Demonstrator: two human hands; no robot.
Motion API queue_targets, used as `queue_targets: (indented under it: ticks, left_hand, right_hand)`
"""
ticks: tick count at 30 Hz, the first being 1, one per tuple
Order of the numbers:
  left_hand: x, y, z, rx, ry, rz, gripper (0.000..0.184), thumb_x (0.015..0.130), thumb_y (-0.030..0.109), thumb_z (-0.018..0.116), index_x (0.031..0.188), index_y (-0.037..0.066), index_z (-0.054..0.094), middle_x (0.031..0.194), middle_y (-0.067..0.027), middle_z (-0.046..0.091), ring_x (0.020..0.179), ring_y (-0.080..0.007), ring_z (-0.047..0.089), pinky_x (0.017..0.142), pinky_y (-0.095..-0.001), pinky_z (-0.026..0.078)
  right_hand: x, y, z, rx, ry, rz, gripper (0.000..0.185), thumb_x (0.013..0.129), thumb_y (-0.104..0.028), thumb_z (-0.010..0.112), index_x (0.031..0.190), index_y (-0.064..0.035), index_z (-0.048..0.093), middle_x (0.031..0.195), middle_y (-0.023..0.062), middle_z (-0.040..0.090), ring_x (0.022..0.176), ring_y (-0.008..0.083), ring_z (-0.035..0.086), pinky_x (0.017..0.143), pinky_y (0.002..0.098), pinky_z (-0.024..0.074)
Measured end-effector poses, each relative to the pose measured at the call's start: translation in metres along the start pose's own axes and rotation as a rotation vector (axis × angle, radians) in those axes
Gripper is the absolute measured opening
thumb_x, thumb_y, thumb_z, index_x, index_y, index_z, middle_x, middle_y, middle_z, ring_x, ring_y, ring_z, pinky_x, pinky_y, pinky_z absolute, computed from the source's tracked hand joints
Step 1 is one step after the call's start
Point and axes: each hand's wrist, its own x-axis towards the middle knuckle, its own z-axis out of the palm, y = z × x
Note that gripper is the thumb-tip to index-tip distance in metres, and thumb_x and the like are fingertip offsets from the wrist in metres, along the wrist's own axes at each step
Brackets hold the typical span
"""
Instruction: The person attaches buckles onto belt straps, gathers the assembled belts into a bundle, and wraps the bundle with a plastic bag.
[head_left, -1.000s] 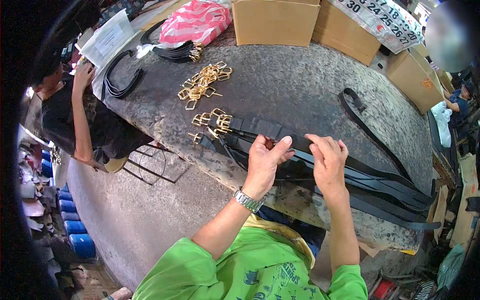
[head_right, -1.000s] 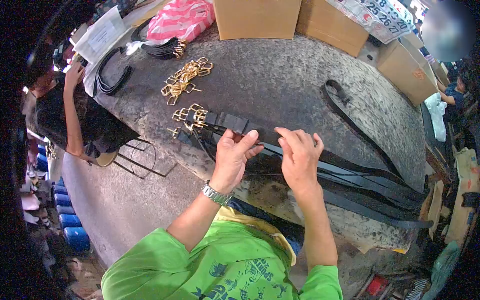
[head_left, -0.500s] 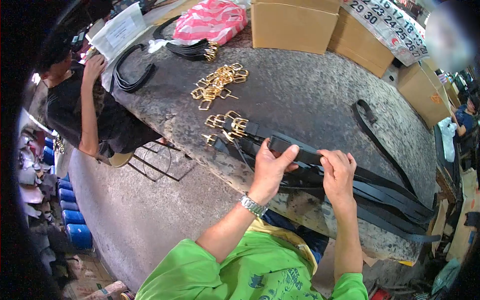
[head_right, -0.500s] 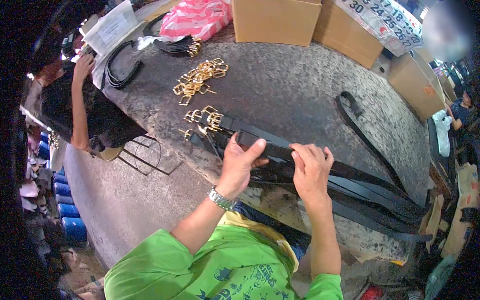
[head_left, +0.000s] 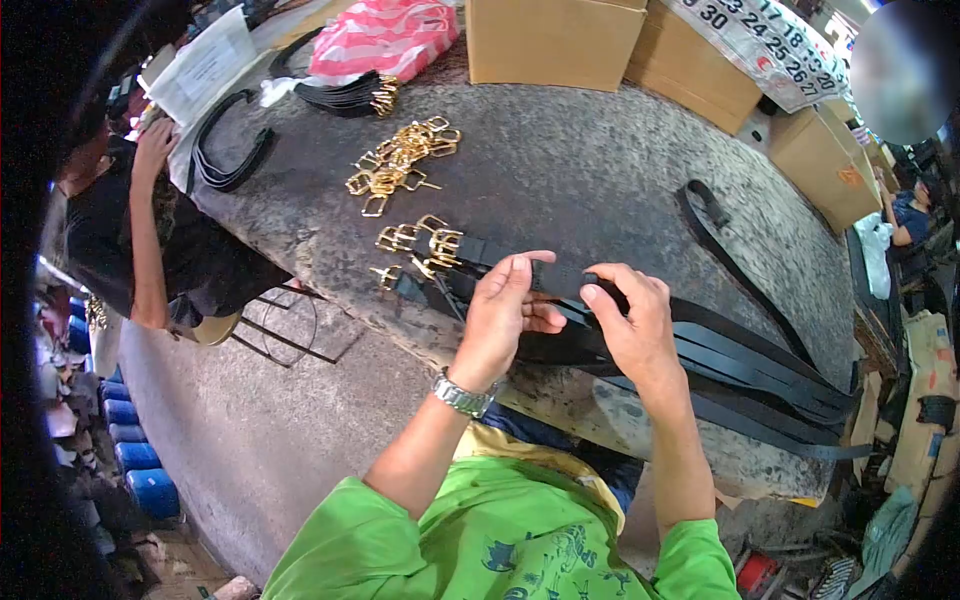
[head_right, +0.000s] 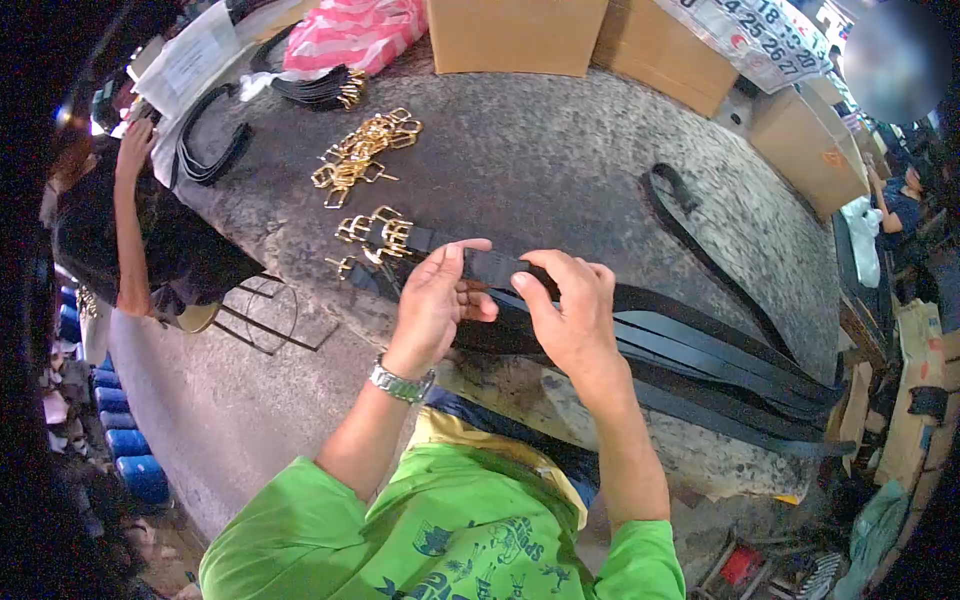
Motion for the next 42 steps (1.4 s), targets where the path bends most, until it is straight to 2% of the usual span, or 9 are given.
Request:
queue_targets:
  ticks: [11, 17, 26, 29, 32, 34, 37, 41, 42]
  left_hand:
    - [-0.004, 0.008, -0.006, -0.094, -0.155, -0.038, 0.047, 0.110, 0.039, 0.047, 0.144, 0.006, 0.051, 0.112, -0.0084, 0.070, 0.088, -0.0152, 0.069, 0.076, -0.0313, 0.061]
    - [0.005, 0.011, -0.032, -0.398, -0.583, -0.155, 0.071, 0.104, 0.032, 0.062, 0.162, 0.011, 0.029, 0.133, -0.0063, 0.062, 0.114, -0.0169, 0.065, 0.095, -0.0359, 0.059]
    - [0.009, 0.029, -0.029, 0.458, -0.128, 0.393, 0.023, 0.090, 0.004, 0.076, 0.113, 0.007, 0.079, 0.108, 0.0023, 0.055, 0.100, -0.0099, 0.055, 0.090, -0.0251, 0.050]
    - [0.016, 0.039, -0.040, 0.558, -0.360, 0.501, 0.029, 0.094, 0.011, 0.074, 0.123, 0.007, 0.074, 0.123, -0.0018, 0.063, 0.114, -0.0115, 0.058, 0.096, -0.0280, 0.049]
    - [0.032, 0.067, -0.077, 0.623, -0.142, 0.436, 0.041, 0.098, 0.016, 0.070, 0.138, 0.008, 0.063, 0.121, -0.0023, 0.068, 0.108, -0.0130, 0.065, 0.093, -0.0297, 0.053]
    - [0.048, 0.096, -0.111, 0.788, 0.200, 0.380, 0.034, 0.096, 0.013, 0.071, 0.129, 0.008, 0.070, 0.112, -0.0011, 0.072, 0.096, -0.0099, 0.069, 0.085, -0.0284, 0.055]
    - [0.103, 0.092, -0.210, 1.422, 0.701, 0.535, 0.047, 0.088, 0.029, 0.077, 0.126, 0.002, 0.070, 0.119, -0.0238, 0.067, 0.107, -0.0329, 0.069, 0.096, -0.0393, 0.054]
    - [0.109, 0.091, -0.231, 1.518, 0.678, 0.208, 0.045, 0.080, 0.036, 0.084, 0.112, 0.006, 0.073, 0.133, -0.0192, 0.059, 0.121, -0.0363, 0.060, 0.100, -0.0418, 0.051]
    - [0.111, 0.087, -0.238, 1.494, 0.657, 0.352, 0.037, 0.079, 0.032, 0.085, 0.103, 0.006, 0.073, 0.121, -0.0163, 0.067, 0.112, -0.0359, 0.065, 0.093, -0.0424, 0.053]
  right_hand:
    - [0.001, -0.003, -0.005, 0.033, -0.049, 0.044, 0.019, 0.093, -0.023, 0.071, 0.105, -0.0090, 0.070, 0.095, 0.0077, 0.074, 0.091, 0.0269, 0.068, 0.096, 0.0417, 0.0415]
    - [0.001, -0.017, -0.008, -0.020, -0.014, -0.009, 0.016, 0.092, -0.019, 0.071, 0.103, -0.0081, 0.068, 0.094, 0.0085, 0.072, 0.093, 0.0306, 0.066, 0.096, 0.0426, 0.0422]
    - [0.008, -0.029, 0.019, -0.224, 0.008, -0.150, 0.032, 0.089, -0.019, 0.072, 0.119, -0.0102, 0.063, 0.116, 0.0048, 0.069, 0.118, 0.0293, 0.062, 0.114, 0.0662, 0.0245]
    - [0.009, -0.026, 0.030, -0.241, -0.059, -0.182, 0.027, 0.092, -0.015, 0.070, 0.118, -0.0112, 0.065, 0.107, 0.0071, 0.072, 0.106, 0.0276, 0.067, 0.112, 0.0608, 0.0302]
    - [0.010, -0.027, 0.030, -0.195, 0.024, -0.183, 0.023, 0.092, -0.014, 0.071, 0.115, -0.0104, 0.067, 0.098, 0.0076, 0.073, 0.097, 0.0281, 0.069, 0.111, 0.0577, 0.0323]
    - [0.007, -0.023, 0.029, -0.198, 0.037, -0.177, 0.022, 0.092, -0.014, 0.071, 0.113, -0.0101, 0.068, 0.097, 0.0075, 0.073, 0.096, 0.0283, 0.069, 0.111, 0.0573, 0.0328]
    - [0.004, -0.025, 0.023, -0.215, 0.051, -0.177, 0.022, 0.090, -0.013, 0.073, 0.112, -0.0098, 0.069, 0.095, 0.0069, 0.073, 0.093, 0.0277, 0.068, 0.111, 0.0567, 0.0335]
    - [0.002, -0.027, 0.022, -0.213, 0.006, -0.160, 0.021, 0.090, -0.014, 0.074, 0.109, -0.0093, 0.070, 0.096, 0.0059, 0.073, 0.092, 0.0265, 0.068, 0.111, 0.0564, 0.0337]
    - [0.001, -0.026, 0.023, -0.213, 0.004, -0.153, 0.020, 0.089, -0.014, 0.075, 0.109, -0.0091, 0.070, 0.096, 0.0057, 0.073, 0.092, 0.0262, 0.068, 0.111, 0.0564, 0.0337]
